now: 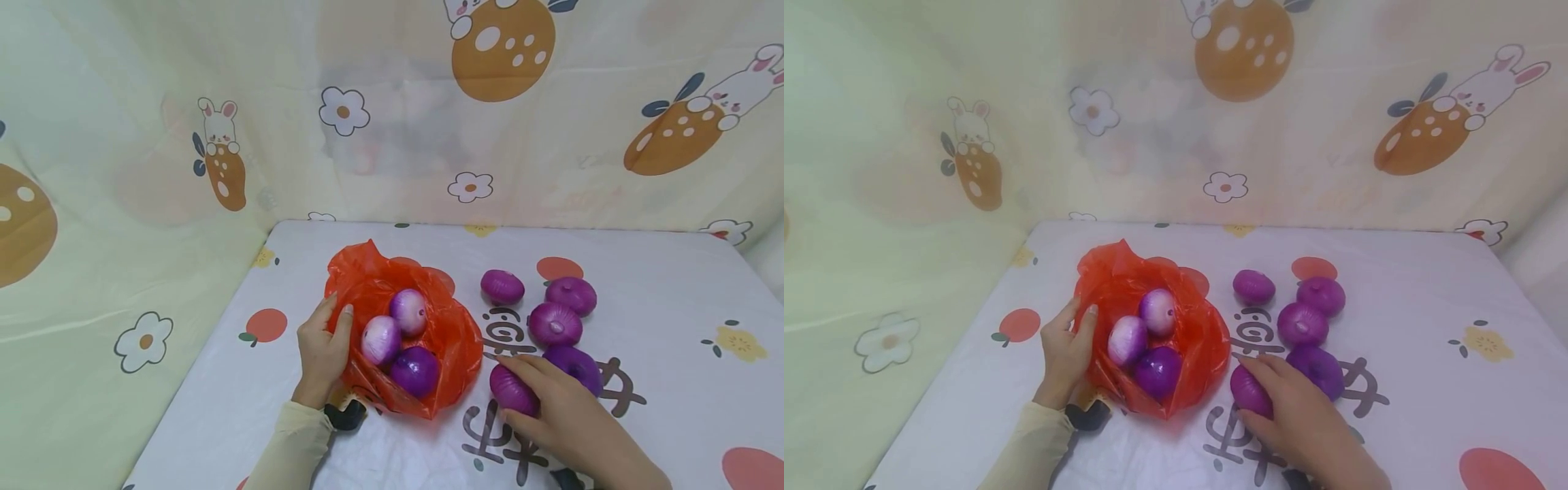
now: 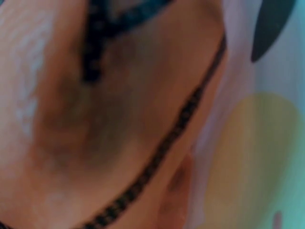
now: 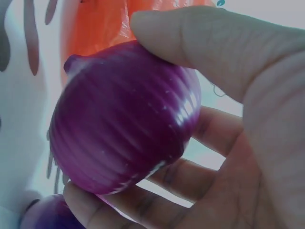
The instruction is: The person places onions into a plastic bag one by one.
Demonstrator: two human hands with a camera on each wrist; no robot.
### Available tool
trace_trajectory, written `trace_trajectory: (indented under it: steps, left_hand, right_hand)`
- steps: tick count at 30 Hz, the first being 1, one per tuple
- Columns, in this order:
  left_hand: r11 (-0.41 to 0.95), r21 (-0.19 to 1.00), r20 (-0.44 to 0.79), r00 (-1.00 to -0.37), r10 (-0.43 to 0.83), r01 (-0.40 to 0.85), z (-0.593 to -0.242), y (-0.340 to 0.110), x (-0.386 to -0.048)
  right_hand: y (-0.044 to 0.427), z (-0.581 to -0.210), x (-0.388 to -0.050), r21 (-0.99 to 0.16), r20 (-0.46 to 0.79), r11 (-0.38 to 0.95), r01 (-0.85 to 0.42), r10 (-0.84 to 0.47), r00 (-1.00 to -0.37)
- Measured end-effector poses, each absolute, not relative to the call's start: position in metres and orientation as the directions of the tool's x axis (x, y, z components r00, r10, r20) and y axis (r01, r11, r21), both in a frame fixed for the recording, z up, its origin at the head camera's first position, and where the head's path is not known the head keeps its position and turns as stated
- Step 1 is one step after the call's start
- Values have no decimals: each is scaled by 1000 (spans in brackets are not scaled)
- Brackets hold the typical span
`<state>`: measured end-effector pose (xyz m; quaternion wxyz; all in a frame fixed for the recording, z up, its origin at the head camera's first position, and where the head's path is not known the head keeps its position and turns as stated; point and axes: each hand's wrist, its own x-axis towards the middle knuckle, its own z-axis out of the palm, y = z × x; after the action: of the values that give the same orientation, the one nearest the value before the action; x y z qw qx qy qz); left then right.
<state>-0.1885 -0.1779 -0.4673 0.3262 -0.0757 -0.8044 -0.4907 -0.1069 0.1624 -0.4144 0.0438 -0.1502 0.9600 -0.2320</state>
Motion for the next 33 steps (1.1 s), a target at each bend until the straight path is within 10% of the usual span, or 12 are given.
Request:
trace_trajectory:
  steps: [33]
  left_hand:
    - [508, 759, 564, -801, -202, 407, -469, -177, -188]
  right_hand:
    - [164, -376, -125, -425, 137, 832, -357, -330, -934]
